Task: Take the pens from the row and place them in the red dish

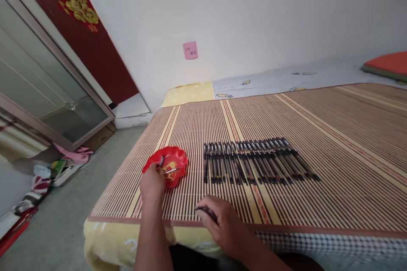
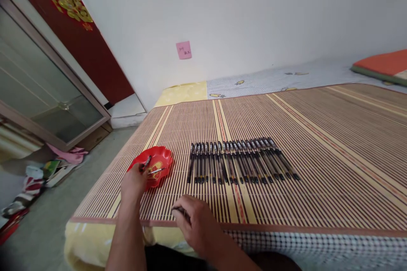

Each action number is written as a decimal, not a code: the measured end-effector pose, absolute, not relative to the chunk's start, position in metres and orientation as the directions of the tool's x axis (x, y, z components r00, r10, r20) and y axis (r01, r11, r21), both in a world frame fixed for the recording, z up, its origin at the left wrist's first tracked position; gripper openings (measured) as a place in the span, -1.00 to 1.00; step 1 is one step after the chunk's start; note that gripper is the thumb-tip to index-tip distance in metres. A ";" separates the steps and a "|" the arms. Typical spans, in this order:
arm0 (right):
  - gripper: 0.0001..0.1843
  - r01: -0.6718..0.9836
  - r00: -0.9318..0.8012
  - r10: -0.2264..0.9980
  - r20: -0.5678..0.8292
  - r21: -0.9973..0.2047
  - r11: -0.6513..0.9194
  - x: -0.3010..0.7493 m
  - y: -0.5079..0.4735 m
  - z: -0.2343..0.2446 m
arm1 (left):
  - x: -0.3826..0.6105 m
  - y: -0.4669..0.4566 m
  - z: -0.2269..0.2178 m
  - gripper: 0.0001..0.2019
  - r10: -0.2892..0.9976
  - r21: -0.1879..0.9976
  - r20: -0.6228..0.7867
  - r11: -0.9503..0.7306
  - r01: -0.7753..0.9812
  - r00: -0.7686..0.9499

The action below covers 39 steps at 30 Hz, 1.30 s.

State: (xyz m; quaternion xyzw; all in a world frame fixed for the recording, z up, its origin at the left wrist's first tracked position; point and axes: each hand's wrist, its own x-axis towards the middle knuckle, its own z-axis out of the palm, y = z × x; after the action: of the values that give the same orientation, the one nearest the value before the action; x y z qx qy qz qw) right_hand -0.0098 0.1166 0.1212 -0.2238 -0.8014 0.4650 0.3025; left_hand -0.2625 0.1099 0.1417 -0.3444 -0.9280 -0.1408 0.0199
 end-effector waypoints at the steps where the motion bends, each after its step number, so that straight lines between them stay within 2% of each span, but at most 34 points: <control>1: -0.89 0.074 -0.711 0.646 0.279 -0.883 0.463 -0.009 0.118 0.121 | -0.263 0.111 0.140 -0.70 0.635 0.242 0.127 0.725 0.645 -0.762; 5: -0.88 0.065 -0.692 0.661 0.291 -0.887 0.457 -0.005 0.120 0.121 | -0.262 0.113 0.142 -0.66 0.611 0.285 0.147 0.727 0.624 -0.778; 8: -0.86 0.057 -0.672 0.677 0.300 -0.891 0.451 -0.003 0.121 0.121 | -0.252 0.114 0.150 -0.63 0.561 0.423 0.238 0.675 0.604 -0.793; 11: -0.82 0.038 -0.619 0.729 0.291 -0.917 0.398 -0.001 0.127 0.124 | -0.230 0.118 0.157 -0.64 0.588 0.721 0.263 0.408 0.561 -0.765; 13: -0.79 0.019 -0.549 0.792 0.266 -0.944 0.330 0.001 0.133 0.125 | -0.209 0.124 0.160 -0.66 0.698 0.908 0.179 0.154 0.389 -0.693; 15: -0.75 -0.021 -0.453 0.863 0.225 -0.970 0.242 0.004 0.143 0.126 | -0.187 0.129 0.159 -0.68 0.803 0.983 0.110 -0.001 0.184 -0.586; 17: -0.70 -0.078 -0.349 0.921 0.170 -0.985 0.153 0.007 0.153 0.123 | -0.167 0.134 0.156 -0.67 0.872 0.999 0.051 -0.042 0.030 -0.487; 20: -0.63 -0.173 -0.235 0.966 0.108 -0.983 0.068 0.011 0.170 0.118 | -0.146 0.139 0.150 -0.67 0.924 0.999 0.011 -0.029 -0.042 -0.382; 25: -0.61 -0.290 -0.164 0.985 0.063 -0.957 0.013 0.013 0.189 0.115 | -0.123 0.144 0.138 -0.68 0.961 1.000 -0.003 -0.004 -0.025 -0.278; 32: -0.68 -0.190 -0.164 0.982 0.095 -0.980 0.064 0.020 0.194 0.120 | -0.111 0.142 0.135 -0.70 0.985 0.997 0.003 0.011 0.079 -0.172; 39: -0.69 -0.274 -0.058 0.995 0.079 -0.960 0.060 0.029 0.201 0.113 | -0.116 0.138 0.137 -0.68 0.996 0.995 -0.079 0.081 0.052 -0.028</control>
State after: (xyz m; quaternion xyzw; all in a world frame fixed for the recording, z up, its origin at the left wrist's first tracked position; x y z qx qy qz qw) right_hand 0.0291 0.2005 0.1130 -0.3913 -0.4605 0.5628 0.5640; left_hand -0.1163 0.1376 0.1365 -0.4861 -0.5392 -0.4727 -0.4996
